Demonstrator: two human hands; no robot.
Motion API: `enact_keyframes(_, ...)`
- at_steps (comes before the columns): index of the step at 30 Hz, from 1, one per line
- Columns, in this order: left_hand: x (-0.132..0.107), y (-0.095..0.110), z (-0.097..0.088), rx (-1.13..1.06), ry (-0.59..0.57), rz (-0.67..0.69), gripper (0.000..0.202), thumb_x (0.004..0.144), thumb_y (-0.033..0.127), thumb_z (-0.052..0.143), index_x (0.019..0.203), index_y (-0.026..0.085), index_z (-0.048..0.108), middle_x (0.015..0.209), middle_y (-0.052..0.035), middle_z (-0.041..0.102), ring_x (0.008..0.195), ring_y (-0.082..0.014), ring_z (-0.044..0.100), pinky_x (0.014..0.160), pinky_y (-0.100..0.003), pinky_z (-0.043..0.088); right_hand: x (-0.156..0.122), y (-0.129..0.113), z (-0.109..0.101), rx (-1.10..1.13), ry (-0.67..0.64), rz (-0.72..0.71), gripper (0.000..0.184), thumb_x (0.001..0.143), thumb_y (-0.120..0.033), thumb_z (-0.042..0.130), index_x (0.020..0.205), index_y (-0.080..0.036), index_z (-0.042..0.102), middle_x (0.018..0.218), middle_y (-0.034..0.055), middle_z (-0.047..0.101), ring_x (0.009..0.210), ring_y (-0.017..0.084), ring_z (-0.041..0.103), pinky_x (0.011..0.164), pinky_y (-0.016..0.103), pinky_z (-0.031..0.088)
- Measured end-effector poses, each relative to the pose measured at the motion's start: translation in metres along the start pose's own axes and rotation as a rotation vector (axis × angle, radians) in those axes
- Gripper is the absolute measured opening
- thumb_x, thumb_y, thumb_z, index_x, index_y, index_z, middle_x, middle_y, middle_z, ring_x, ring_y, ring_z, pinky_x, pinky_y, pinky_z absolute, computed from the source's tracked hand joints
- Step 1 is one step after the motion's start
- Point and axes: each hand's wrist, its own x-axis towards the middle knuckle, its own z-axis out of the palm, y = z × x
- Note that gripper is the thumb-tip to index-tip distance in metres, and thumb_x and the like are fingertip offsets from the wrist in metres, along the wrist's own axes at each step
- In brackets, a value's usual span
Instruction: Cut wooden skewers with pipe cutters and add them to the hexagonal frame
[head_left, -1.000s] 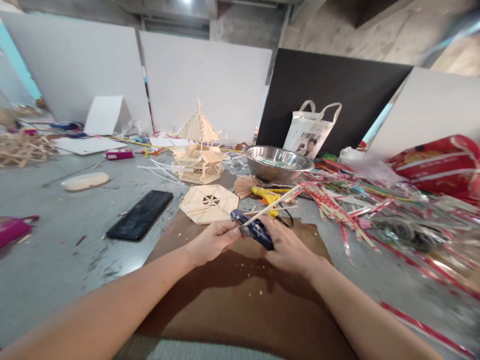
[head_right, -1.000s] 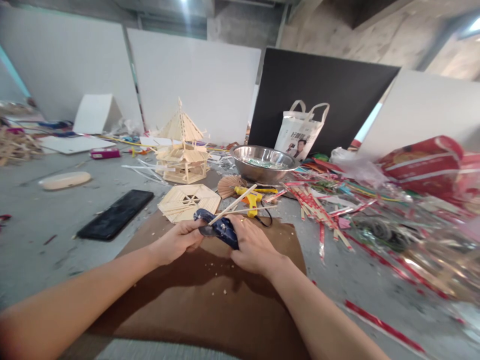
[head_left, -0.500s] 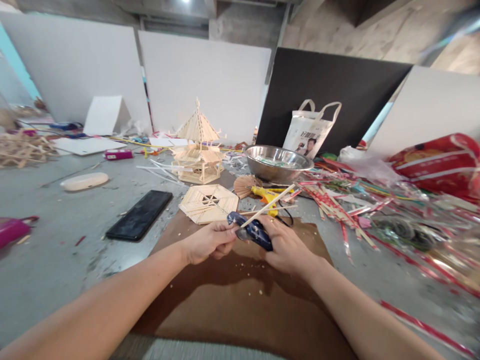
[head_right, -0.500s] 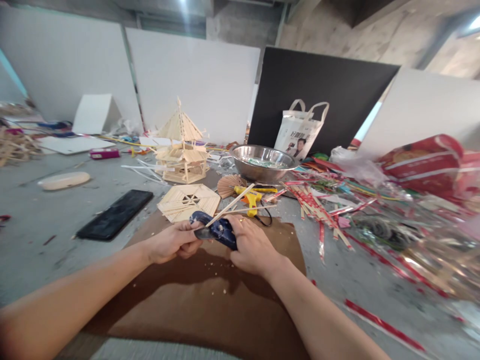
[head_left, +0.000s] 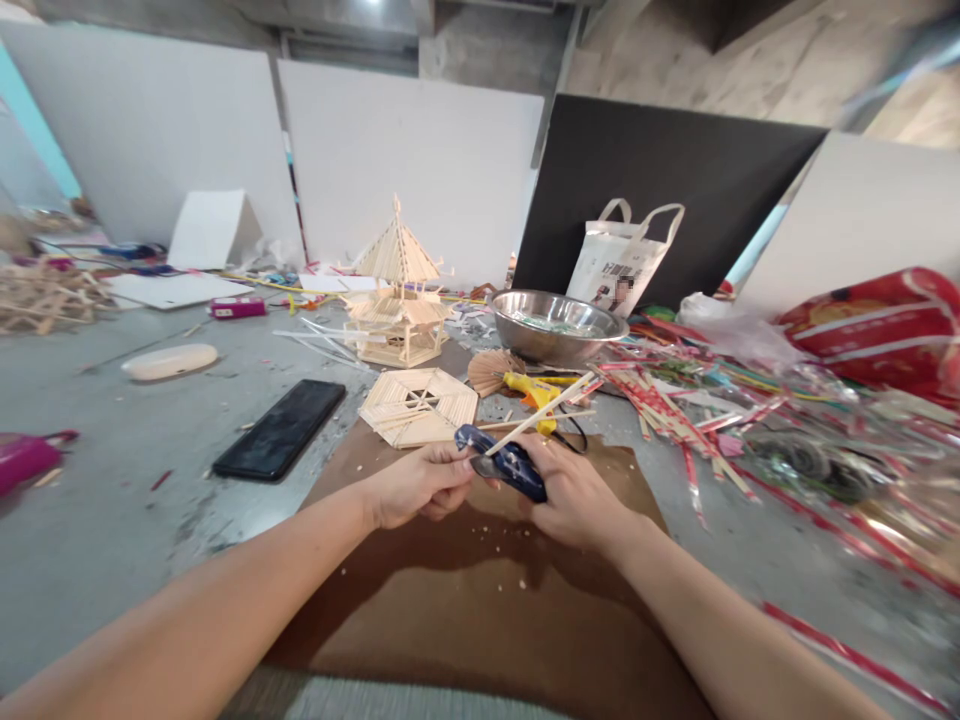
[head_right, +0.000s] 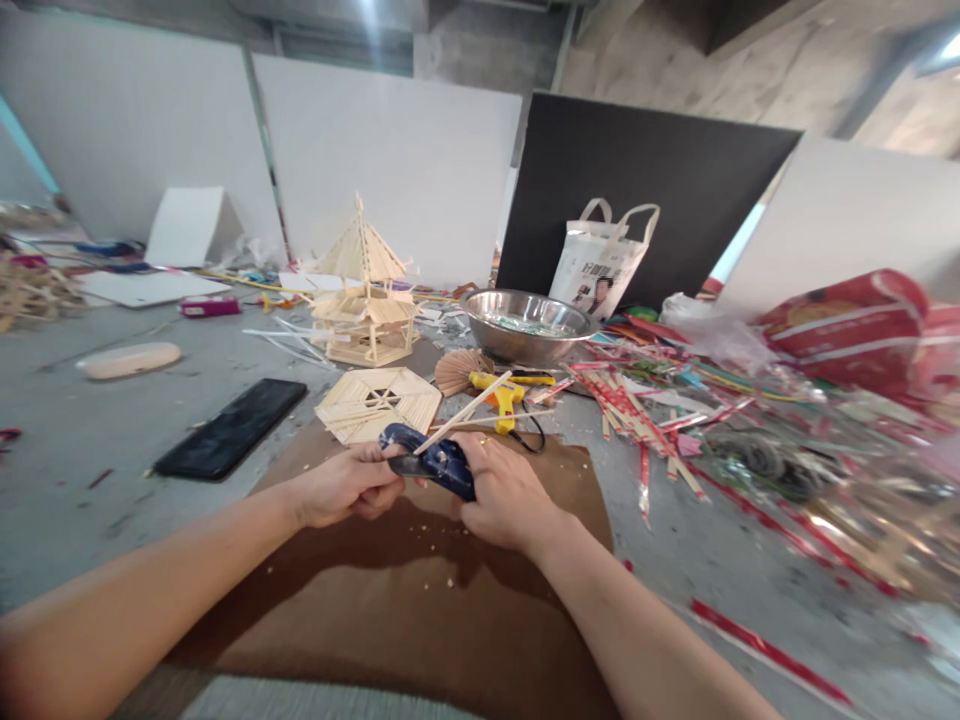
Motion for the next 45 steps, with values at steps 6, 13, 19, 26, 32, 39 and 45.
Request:
enact_keyframes(6, -0.001, 0.001, -0.002, -0.020, -0.011, -0.026, 0.031, 0.074, 0.039, 0.048, 0.085, 0.011, 0.054, 0.041, 0.0095, 0.022, 0.035, -0.0022, 0.015, 0.035, -0.016, 0.011, -0.001, -0.001, -0.001, -0.001, -0.020, 0.014, 0.054, 0.057, -0.012, 0.044, 0.111, -0.016, 0.041, 0.101, 0.0078, 0.052, 0.091, 0.019, 0.047, 0.080, 0.030, 0.034)
enact_keyframes(13, -0.001, 0.000, -0.004, -0.044, -0.001, -0.067, 0.027, 0.074, 0.038, 0.049, 0.080, 0.013, 0.053, 0.041, 0.0096, 0.022, 0.035, -0.0021, 0.014, 0.035, -0.015, 0.011, -0.001, 0.000, 0.000, -0.020, -0.021, 0.043, 0.052, 0.059, -0.014, 0.045, 0.110, -0.017, 0.042, 0.103, 0.0073, 0.053, 0.092, 0.019, 0.049, 0.078, 0.028, 0.034)
enact_keyframes(19, 0.000, 0.001, -0.003, -0.040, 0.004, -0.060, 0.025, 0.075, 0.038, 0.048, 0.079, 0.014, 0.051, 0.041, 0.0097, 0.021, 0.034, -0.0020, 0.014, 0.035, -0.015, 0.012, 0.000, -0.003, -0.002, -0.037, -0.034, 0.081, 0.047, 0.060, -0.015, 0.044, 0.107, -0.018, 0.043, 0.100, 0.0062, 0.056, 0.090, 0.019, 0.051, 0.075, 0.026, 0.035)
enact_keyframes(26, 0.001, 0.003, 0.000, 0.013, 0.057, -0.013, 0.026, 0.075, 0.040, 0.046, 0.077, 0.014, 0.049, 0.039, 0.0103, 0.020, 0.033, -0.0021, 0.013, 0.034, -0.015, 0.013, 0.001, -0.007, -0.003, -0.070, -0.065, 0.144, 0.035, 0.064, -0.019, 0.045, 0.098, -0.019, 0.047, 0.087, 0.0040, 0.059, 0.077, 0.017, 0.054, 0.066, 0.023, 0.033)
enact_keyframes(32, 0.005, 0.002, 0.006, 0.267, 0.250, 0.103, 0.030, 0.076, 0.041, 0.043, 0.076, 0.013, 0.051, 0.041, 0.0087, 0.023, 0.037, -0.0040, 0.019, 0.037, -0.016, 0.019, 0.002, -0.009, -0.003, -0.130, -0.068, 0.209, 0.025, 0.066, -0.023, 0.043, 0.091, -0.020, 0.048, 0.076, 0.0023, 0.060, 0.066, 0.017, 0.055, 0.057, 0.024, 0.031)
enact_keyframes(39, 0.014, -0.005, 0.014, 0.783, 0.597, 0.398, 0.026, 0.080, 0.030, 0.037, 0.084, 0.013, 0.056, 0.072, -0.0017, 0.054, 0.073, -0.0144, 0.047, 0.068, -0.024, 0.037, 0.006, -0.009, 0.002, -0.197, -0.046, 0.294, 0.027, 0.066, -0.028, 0.044, 0.093, -0.022, 0.046, 0.079, 0.0034, 0.061, 0.068, 0.020, 0.056, 0.056, 0.027, 0.030)
enact_keyframes(45, 0.014, -0.009, 0.013, 0.816, 0.568, 0.432, 0.028, 0.081, 0.028, 0.036, 0.083, 0.012, 0.058, 0.073, -0.0031, 0.058, 0.074, -0.0154, 0.049, 0.070, -0.025, 0.038, 0.003, -0.013, 0.000, -0.128, -0.030, 0.259, 0.041, 0.066, -0.025, 0.045, 0.106, -0.024, 0.041, 0.093, 0.0038, 0.058, 0.080, 0.020, 0.054, 0.064, 0.028, 0.033)
